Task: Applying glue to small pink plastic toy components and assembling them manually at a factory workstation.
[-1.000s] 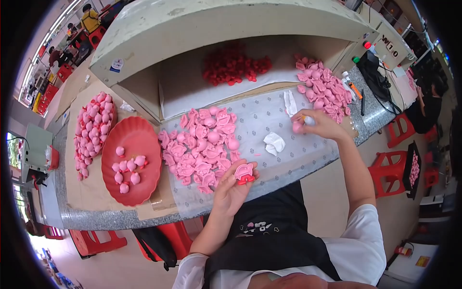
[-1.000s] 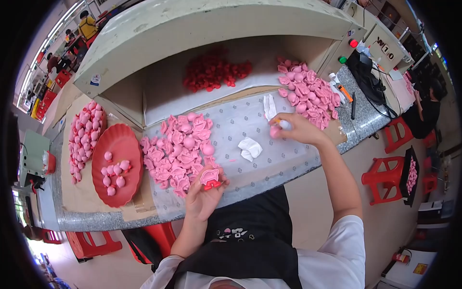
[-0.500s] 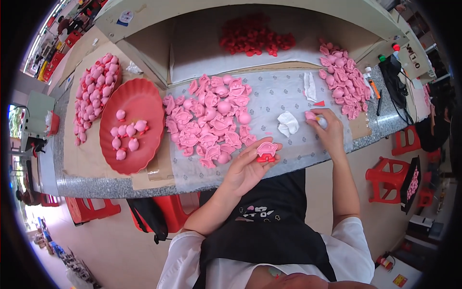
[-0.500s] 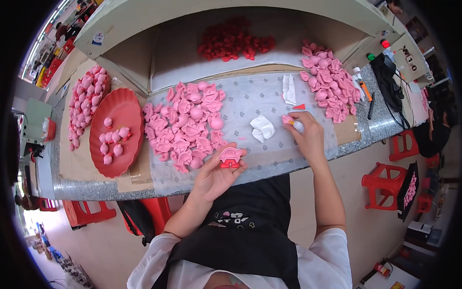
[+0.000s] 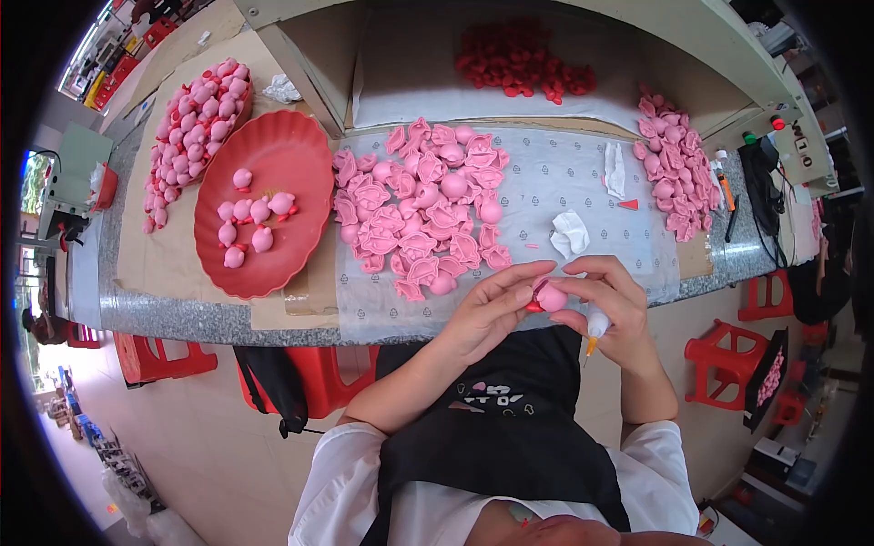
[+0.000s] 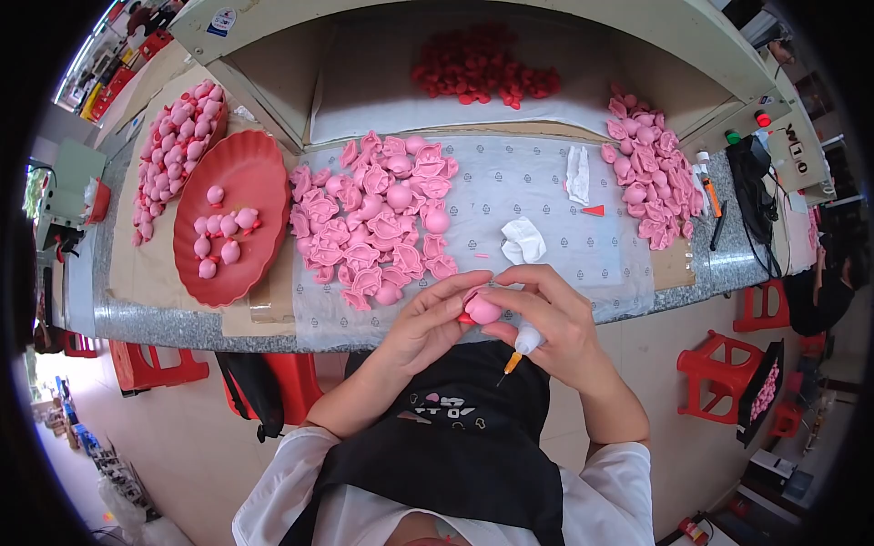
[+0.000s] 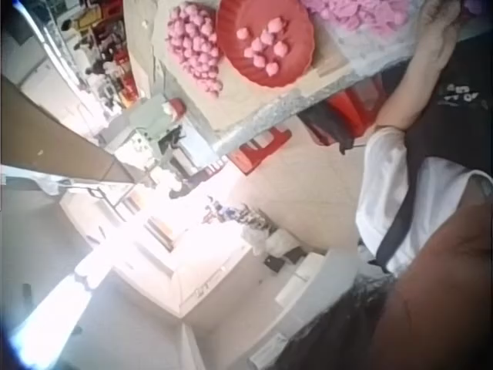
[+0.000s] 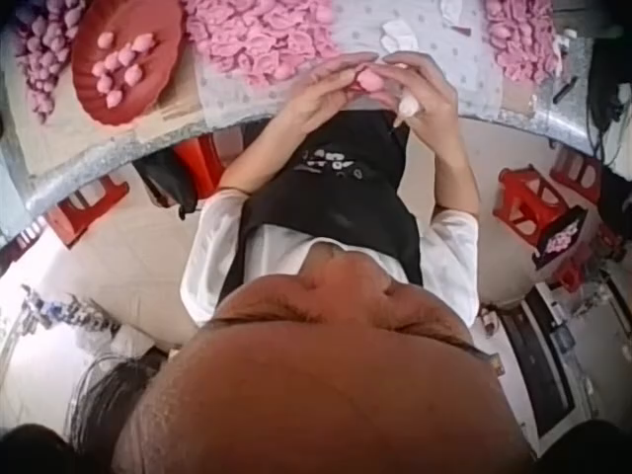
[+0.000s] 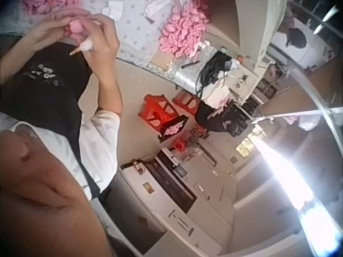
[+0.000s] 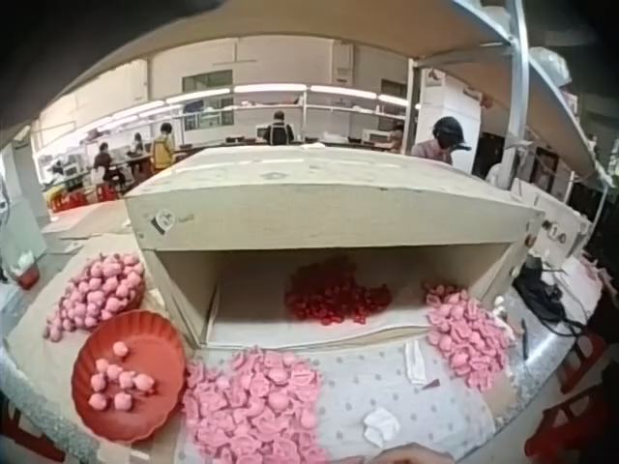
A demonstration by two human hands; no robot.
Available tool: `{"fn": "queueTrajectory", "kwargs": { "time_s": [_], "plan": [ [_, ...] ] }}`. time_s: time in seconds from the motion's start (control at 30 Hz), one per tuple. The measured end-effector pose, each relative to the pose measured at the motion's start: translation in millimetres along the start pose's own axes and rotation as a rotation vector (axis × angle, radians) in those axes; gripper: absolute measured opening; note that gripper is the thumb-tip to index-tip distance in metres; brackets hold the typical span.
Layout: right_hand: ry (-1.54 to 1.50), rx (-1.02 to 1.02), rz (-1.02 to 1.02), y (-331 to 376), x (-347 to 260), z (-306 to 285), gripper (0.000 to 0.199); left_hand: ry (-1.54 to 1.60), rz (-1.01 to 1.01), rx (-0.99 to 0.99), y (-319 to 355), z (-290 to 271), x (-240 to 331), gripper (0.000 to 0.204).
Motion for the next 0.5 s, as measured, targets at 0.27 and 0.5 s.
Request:
{"fn": "queueTrajectory", "kwargs": {
  "time_s": [0.27,0.5],
  "plan": [
    [-0.005,-0.008,0.034,-0.6,-0.8,3.5,0.031,-0.097,0.01,-0.021,1.9,0.2,2.8,0.039],
    [-0.248,-0.186,0.241,-3.7,13.0,8.7,0.034,-0.276,0.045,-0.073,2.2,10.4,7.0,0.052]
  ]
}}
Point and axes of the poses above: each hand's wrist, its own y-axis away from the middle knuckle, its own z-axis out of the palm, x = y × z, the point moved 8 cm from there along -y, towards the middle knuckle, and after that the axes turned 3 degrees about y, right-handed, at the moved point
